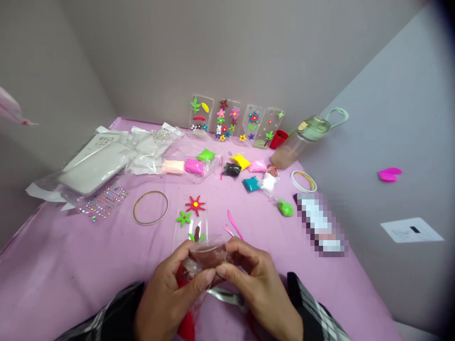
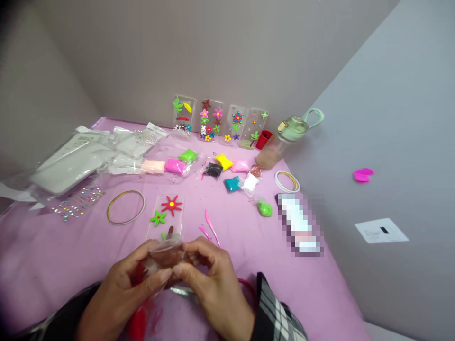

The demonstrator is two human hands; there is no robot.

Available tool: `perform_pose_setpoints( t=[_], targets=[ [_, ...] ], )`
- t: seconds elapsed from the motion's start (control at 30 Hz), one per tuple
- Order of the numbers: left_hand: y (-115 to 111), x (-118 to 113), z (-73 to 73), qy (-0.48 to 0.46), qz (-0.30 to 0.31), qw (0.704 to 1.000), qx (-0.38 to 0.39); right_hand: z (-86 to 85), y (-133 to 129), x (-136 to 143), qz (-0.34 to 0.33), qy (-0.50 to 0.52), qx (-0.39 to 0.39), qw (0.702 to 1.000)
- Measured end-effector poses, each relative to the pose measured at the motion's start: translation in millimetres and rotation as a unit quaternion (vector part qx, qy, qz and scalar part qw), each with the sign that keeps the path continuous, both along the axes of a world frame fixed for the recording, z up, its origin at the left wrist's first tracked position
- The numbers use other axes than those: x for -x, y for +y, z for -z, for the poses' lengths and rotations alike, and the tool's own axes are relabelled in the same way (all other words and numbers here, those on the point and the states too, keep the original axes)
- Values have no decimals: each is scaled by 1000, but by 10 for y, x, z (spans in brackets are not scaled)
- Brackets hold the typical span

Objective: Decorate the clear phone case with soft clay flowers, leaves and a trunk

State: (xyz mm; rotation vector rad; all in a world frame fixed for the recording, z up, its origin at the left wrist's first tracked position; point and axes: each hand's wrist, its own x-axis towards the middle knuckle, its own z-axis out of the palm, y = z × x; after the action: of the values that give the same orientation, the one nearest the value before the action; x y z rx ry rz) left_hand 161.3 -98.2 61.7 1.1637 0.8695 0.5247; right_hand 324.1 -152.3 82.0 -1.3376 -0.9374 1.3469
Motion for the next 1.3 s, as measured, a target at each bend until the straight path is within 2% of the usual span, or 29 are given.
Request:
perform_pose_setpoints(
  t=[0.13,0.37,0.43,0.6,0.67,0.77,0.87,1.13,1.3],
  targets=[
    [12,-4,23,11,14,1000,5,-36,-8,-45,-56,-23,-12,998],
    [-35,-66,75,40,27,999,18,12,-7,-41,15,-23,4,1000],
    [-43,-80,69,41,36,998,17,6,-4,-37,16,-32,5,999],
    [-46,-85,19,75,9,995,-71,-40,-2,-68,-3,-74,-54,996],
    [-40,-65,-4,59,-4,992,-107,-45,-6,-81,-4,-72,-78,994],
    [-18,-3,-35,24,-57,985,-159,-37,-18,-84,-6,-78,-94,993],
    [10,64,-58,27,-60,978,-200,-23,-31,-73,18,-94,-93,991],
    [45,80,-39,10,-21,981,-193,-52,-49,-58,19,-103,-112,988],
    [2,97,6,17,-24,975,-219,-63,-54,-31,-27,-98,-51,993]
  ],
)
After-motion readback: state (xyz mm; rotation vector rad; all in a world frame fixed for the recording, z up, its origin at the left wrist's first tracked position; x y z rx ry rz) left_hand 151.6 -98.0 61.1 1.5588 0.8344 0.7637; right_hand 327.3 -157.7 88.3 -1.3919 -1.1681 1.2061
